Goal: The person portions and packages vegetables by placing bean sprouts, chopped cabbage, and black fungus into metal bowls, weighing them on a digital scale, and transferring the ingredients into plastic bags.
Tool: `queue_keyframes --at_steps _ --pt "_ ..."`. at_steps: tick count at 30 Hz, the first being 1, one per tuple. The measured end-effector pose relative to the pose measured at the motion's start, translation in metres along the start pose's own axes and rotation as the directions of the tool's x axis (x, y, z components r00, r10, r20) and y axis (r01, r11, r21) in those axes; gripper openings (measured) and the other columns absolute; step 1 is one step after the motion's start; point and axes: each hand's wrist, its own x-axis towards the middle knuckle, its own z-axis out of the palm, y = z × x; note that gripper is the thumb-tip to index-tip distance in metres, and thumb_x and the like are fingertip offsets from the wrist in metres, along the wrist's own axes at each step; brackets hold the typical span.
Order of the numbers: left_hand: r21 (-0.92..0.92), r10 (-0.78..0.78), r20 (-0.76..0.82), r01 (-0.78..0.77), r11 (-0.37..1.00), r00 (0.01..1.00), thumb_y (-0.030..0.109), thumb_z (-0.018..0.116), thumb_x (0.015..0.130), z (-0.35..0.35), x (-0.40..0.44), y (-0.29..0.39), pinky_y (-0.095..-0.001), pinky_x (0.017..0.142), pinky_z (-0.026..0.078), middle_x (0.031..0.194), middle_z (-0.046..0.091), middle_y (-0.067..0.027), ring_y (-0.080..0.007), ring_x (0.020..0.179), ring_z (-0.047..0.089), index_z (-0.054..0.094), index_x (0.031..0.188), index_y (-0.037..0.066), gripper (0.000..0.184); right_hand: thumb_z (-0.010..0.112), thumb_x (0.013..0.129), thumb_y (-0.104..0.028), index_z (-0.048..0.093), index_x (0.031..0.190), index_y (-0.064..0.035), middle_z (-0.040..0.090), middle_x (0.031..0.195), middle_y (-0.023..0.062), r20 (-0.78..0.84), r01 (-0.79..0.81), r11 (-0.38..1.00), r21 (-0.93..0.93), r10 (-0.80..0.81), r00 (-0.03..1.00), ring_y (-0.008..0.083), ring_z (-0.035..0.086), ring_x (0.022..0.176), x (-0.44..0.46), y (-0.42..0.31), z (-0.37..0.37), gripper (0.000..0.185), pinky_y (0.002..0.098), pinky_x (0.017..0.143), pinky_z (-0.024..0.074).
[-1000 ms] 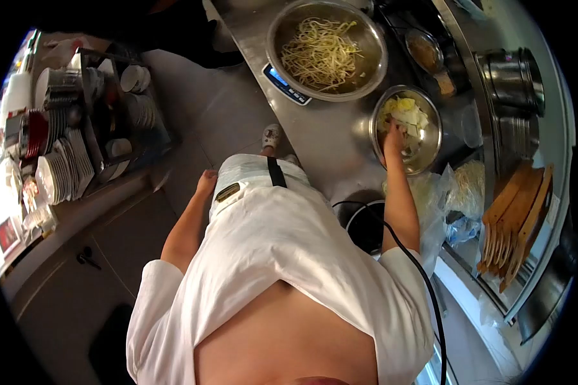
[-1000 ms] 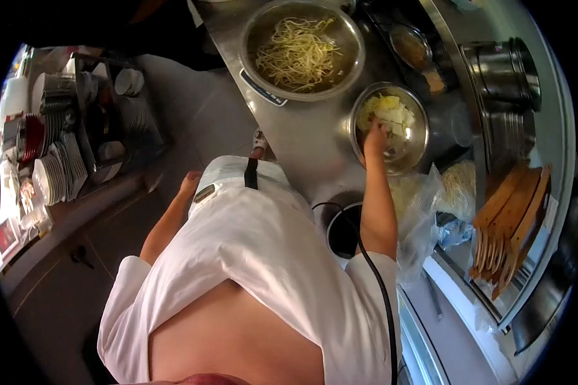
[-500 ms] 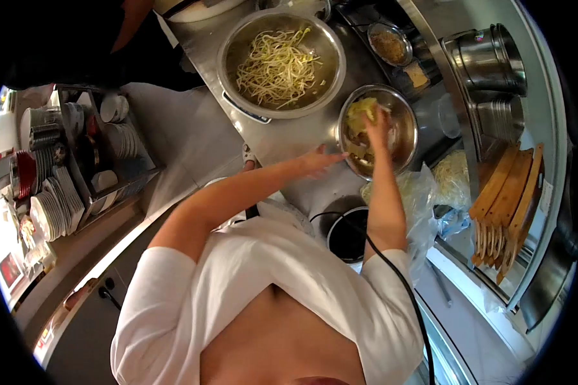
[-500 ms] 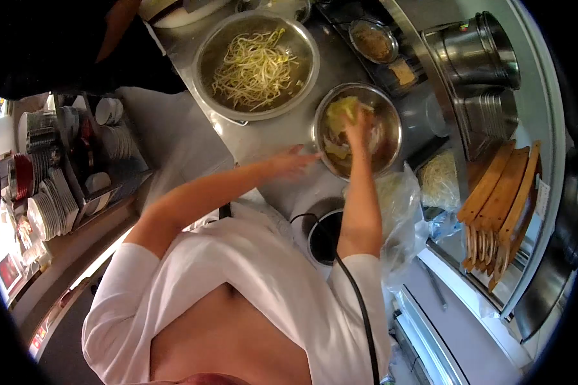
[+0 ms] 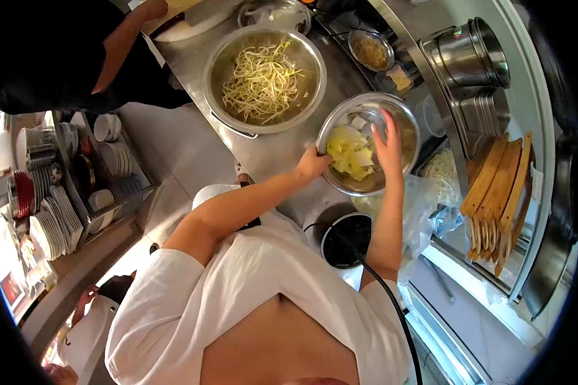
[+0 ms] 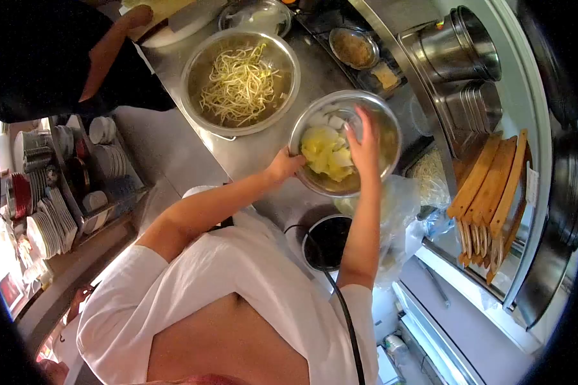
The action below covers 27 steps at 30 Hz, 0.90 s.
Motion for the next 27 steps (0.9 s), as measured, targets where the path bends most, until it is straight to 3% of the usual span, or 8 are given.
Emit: queue_keyframes --at_steps 3,7,11,13,18,23,26,27 --pt "-0.015 0.199 0.061 -0.199 0.980 0.978 0.012 0.054 0.079 0.002 -0.034 0.051 -0.0285 0.057 0.049 0.088 0.060 -0.0081 -0.0170 0.069 0.059 0.055 0.102 0.002 0.026 0.061 0.080 -0.020 0.052 0.113 -0.0081 0.049 0.113 0.0126 -0.048 0.105 0.991 -0.080 -0.109 0.993 0.0327 0.044 0.107 0.037 -0.064 0.011 0.036 0.0404 0.092 0.0353" --pt "0.034 0.266 -0.119 -0.264 0.964 0.957 0.014 0.056 0.080 -0.018 -0.054 0.126 -0.0258 0.055 0.042 0.078 0.058 -0.0024 -0.0119 0.064 0.051 0.056 0.101 0.002 0.024 0.063 0.076 -0.025 0.059 0.104 -0.0130 0.051 0.110 0.0081 -0.006 0.351 0.872 -0.341 -0.375 0.927 0.0289 0.044 0.106 0.090 -0.140 0.024 0.030 0.0425 0.090 0.0344" --pt "0.101 0.509 -0.305 -0.504 0.858 0.805 0.007 0.056 0.078 -0.065 -0.045 0.178 -0.0261 0.061 0.042 0.078 0.057 -0.0033 -0.0135 0.070 0.052 0.056 0.091 0.000 0.015 0.062 0.075 -0.031 0.060 0.103 -0.0184 0.052 0.109 0.0073 0.016 0.550 0.786 -0.282 -0.569 0.822 0.0297 0.044 0.105 0.142 -0.175 0.064 0.031 0.0448 0.087 0.0357" --pt "0.175 0.682 -0.315 -0.666 0.725 0.660 0.004 0.055 0.077 -0.101 -0.028 0.184 -0.0276 0.065 0.043 0.080 0.058 -0.0024 -0.0125 0.072 0.051 0.056 0.094 -0.001 0.017 0.062 0.074 -0.032 0.059 0.105 -0.0210 0.051 0.111 0.0090 0.071 0.536 0.791 -0.294 -0.542 0.838 0.0322 0.043 0.106 0.159 -0.177 0.093 0.032 0.0476 0.085 0.0368" --pt "0.322 0.880 -0.267 -0.825 0.465 0.392 -0.015 0.044 0.072 -0.142 -0.040 0.218 -0.0237 0.093 0.035 0.121 0.053 -0.0080 -0.0128 0.109 0.047 0.029 0.137 0.007 0.070 0.063 0.074 -0.030 0.056 0.108 -0.0206 0.049 0.112 0.0118 0.109 0.494 0.841 -0.222 -0.482 0.869 0.0347 0.044 0.107 0.170 -0.179 0.154 0.036 0.0515 0.085 0.0374" --pt "0.516 0.905 -0.225 -0.743 0.426 0.362 -0.017 0.039 0.072 -0.163 -0.045 0.228 -0.0198 0.092 0.032 0.136 0.040 -0.0044 -0.0116 0.117 0.040 0.034 0.136 0.010 0.069 0.064 0.077 -0.026 0.053 0.112 -0.0101 0.047 0.117 0.0183 0.153 0.467 0.881 -0.080 -0.452 0.879 0.0363 0.042 0.111 0.152 -0.178 0.180 0.039 0.0447 0.092 0.0367" --pt "0.497 0.870 -0.254 -0.715 0.492 0.422 -0.018 0.039 0.072 -0.175 -0.039 0.233 -0.0191 0.090 0.033 0.135 0.040 -0.0046 -0.0108 0.117 0.040 0.036 0.135 0.010 0.069 0.066 0.076 -0.023 0.058 0.105 -0.0116 0.052 0.110 0.0126 0.210 0.442 0.896 0.033 -0.438 0.874 0.0323 0.048 0.105 0.145 -0.166 0.178 0.033 0.0416 0.089 0.0400" --pt "0.510 0.905 -0.239 -0.748 0.425 0.351 -0.018 0.040 0.073 -0.176 -0.037 0.234 -0.0191 0.089 0.033 0.135 0.041 -0.0046 -0.0104 0.115 0.041 0.036 0.135 0.010 0.068 0.066 0.075 -0.023 0.059 0.103 -0.0120 0.053 0.108 0.0110 0.202 0.451 0.891 0.056 -0.453 0.869 0.0315 0.049 0.103 0.142 -0.163 0.177 0.031 0.0416 0.088 0.0403"
